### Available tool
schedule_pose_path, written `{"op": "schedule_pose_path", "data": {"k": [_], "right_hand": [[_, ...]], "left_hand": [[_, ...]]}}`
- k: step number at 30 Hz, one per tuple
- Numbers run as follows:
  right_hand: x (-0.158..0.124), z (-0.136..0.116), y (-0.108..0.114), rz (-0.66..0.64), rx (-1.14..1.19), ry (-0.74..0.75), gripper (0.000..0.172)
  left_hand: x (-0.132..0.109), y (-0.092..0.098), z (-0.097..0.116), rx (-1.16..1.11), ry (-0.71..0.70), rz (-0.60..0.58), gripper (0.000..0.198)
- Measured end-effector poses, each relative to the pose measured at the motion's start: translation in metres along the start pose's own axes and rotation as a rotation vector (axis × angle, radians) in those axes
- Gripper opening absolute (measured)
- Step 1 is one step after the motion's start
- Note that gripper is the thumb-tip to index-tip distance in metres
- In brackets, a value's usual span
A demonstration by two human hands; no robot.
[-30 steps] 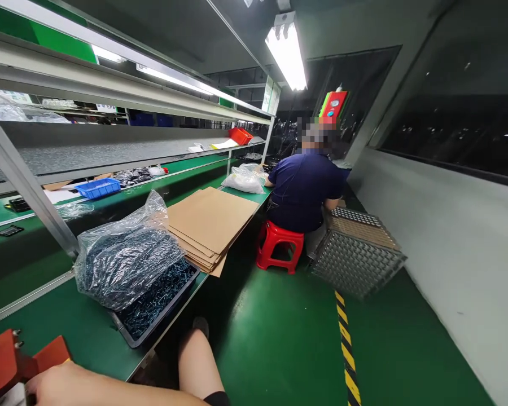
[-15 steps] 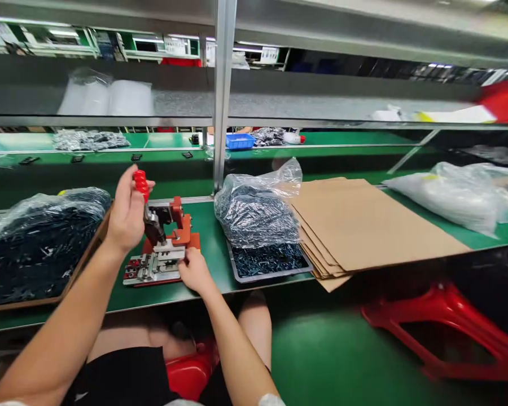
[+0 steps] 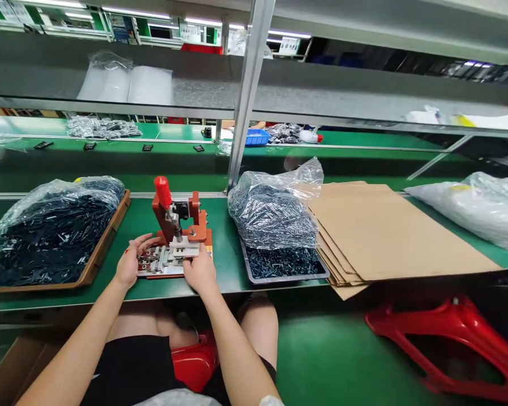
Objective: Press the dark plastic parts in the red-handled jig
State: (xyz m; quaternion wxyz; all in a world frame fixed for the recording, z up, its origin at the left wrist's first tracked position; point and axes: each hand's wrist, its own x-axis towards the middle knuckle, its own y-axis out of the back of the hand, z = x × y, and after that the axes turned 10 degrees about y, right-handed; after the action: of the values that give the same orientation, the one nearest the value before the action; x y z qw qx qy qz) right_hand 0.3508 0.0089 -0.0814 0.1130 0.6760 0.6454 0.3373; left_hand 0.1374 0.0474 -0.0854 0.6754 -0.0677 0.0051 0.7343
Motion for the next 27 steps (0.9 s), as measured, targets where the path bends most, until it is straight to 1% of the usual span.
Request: {"op": "schedule_pose_path", "data": {"k": [1, 4, 7, 9, 10, 11, 13, 15, 16, 17, 18, 20, 21, 22, 23, 24, 25, 26, 27], "right_hand": [[0.0, 0.002, -0.001, 0.002, 0.011, 0.015, 0.038], [0.004, 0.007, -0.003, 0.025, 0.102, 0.119, 0.04], [0.009, 0.007, -0.004, 0.032, 0.161, 0.162, 0.04], [0.01, 0.005, -0.001, 0.007, 0.175, 0.172, 0.039], [0.008, 0.003, 0.002, -0.007, 0.177, 0.184, 0.037], [0.004, 0.001, 0.006, -0.012, 0.172, 0.197, 0.035], [-0.009, -0.004, 0.016, 0.007, 0.139, 0.206, 0.028], [-0.03, -0.011, 0.024, 0.061, 0.098, 0.195, 0.022], [-0.043, -0.015, 0.025, 0.085, 0.09, 0.195, 0.02], [-0.057, -0.021, 0.024, 0.088, 0.095, 0.204, 0.019], [-0.072, -0.026, 0.02, 0.061, 0.111, 0.225, 0.018], [-0.1, -0.039, 0.004, -0.072, 0.154, 0.274, 0.018], [-0.112, -0.045, -0.005, -0.157, 0.174, 0.286, 0.019], [-0.122, -0.049, -0.013, -0.243, 0.193, 0.292, 0.021], [-0.129, -0.05, -0.02, -0.322, 0.214, 0.295, 0.023], [-0.134, -0.05, -0.022, -0.383, 0.232, 0.298, 0.026], [-0.135, -0.047, -0.02, -0.42, 0.241, 0.305, 0.028], [-0.133, -0.04, -0.012, -0.423, 0.235, 0.322, 0.03], [-0.128, -0.032, 0.001, -0.384, 0.208, 0.341, 0.031]], "left_hand": [[-0.001, 0.0, 0.0, -0.023, -0.001, 0.022, 0.072], [-0.004, 0.002, -0.004, 0.023, -0.067, 0.11, 0.063], [-0.004, 0.002, -0.006, 0.072, -0.094, 0.114, 0.058], [-0.004, 0.001, -0.004, 0.098, -0.098, 0.11, 0.054], [-0.005, 0.001, -0.003, 0.115, -0.119, 0.126, 0.053], [-0.008, 0.002, -0.001, 0.144, -0.167, 0.168, 0.052], [-0.023, 0.004, 0.001, 0.238, -0.325, 0.329, 0.053], [-0.052, 0.006, -0.002, 0.326, -0.478, 0.498, 0.055], [-0.072, 0.005, -0.007, 0.341, -0.497, 0.524, 0.053], [-0.094, 0.002, -0.013, 0.325, -0.455, 0.485, 0.05], [-0.117, -0.002, -0.021, 0.278, -0.344, 0.375, 0.047], [-0.16, -0.012, -0.038, 0.126, 0.006, 0.087, 0.045], [-0.177, -0.016, -0.047, 0.042, 0.179, -0.014, 0.047], [-0.19, -0.018, -0.056, -0.031, 0.323, -0.073, 0.05], [-0.198, -0.015, -0.064, -0.08, 0.426, -0.088, 0.054], [-0.203, -0.007, -0.071, -0.098, 0.485, -0.066, 0.057], [-0.204, 0.007, -0.078, -0.075, 0.506, -0.023, 0.059], [-0.204, 0.027, -0.083, -0.011, 0.503, 0.028, 0.06], [-0.203, 0.053, -0.088, 0.09, 0.481, 0.095, 0.058]]}}
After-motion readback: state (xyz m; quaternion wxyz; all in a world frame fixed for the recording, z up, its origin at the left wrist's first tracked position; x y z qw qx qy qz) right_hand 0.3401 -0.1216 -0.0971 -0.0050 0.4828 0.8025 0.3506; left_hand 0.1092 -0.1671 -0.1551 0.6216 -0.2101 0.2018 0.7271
